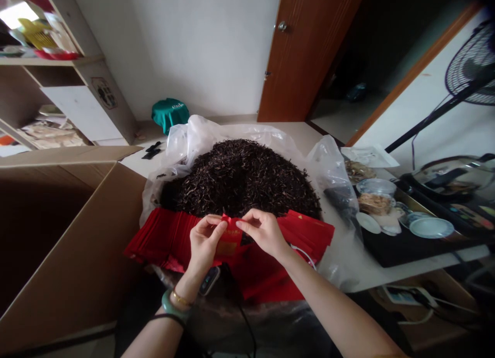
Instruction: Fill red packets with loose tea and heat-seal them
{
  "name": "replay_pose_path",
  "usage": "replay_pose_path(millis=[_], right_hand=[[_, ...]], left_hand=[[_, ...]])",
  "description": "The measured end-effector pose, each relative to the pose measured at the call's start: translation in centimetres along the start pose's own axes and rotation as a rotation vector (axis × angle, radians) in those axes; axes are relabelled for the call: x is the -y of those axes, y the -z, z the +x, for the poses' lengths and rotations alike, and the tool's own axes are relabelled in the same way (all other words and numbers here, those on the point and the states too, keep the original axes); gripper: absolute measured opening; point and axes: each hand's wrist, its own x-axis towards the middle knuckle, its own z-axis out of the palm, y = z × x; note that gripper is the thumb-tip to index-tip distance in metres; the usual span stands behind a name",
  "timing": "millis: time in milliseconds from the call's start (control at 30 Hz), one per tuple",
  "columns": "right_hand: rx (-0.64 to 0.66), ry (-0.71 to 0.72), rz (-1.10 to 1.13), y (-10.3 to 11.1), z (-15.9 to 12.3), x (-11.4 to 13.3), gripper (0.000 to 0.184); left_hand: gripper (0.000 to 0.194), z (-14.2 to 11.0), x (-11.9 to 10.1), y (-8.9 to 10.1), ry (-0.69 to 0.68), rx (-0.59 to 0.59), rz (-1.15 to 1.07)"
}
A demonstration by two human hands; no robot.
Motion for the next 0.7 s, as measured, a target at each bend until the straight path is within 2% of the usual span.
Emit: replay_pose_path(millis=[100, 233, 400, 700], right_hand=[[-0.007, 0.041, -0.033, 0.01, -0.07, -0.02, 0.021], [-0.025, 0.122, -0.114, -0.09, -0.24, -0.06, 0.017], [-0.020, 0.202, -0.163, -0.11, -0.48, -0.07, 0.016], [0.029, 0.126, -0.078, 0.10, -0.32, 0.31, 0.018]], left_hand=[[0.019, 0.13, -0.01, -0.09, 0.027, 0.005, -0.004], [0.045, 0.44, 0.00, -0.10, 0.058, 0.030, 0.043], [0.025, 0.61, -0.03, 0.13, 0.153, 0.099, 0.085], [0.025, 0.71, 0.13, 0.44, 0.257, 0.092, -0.069]])
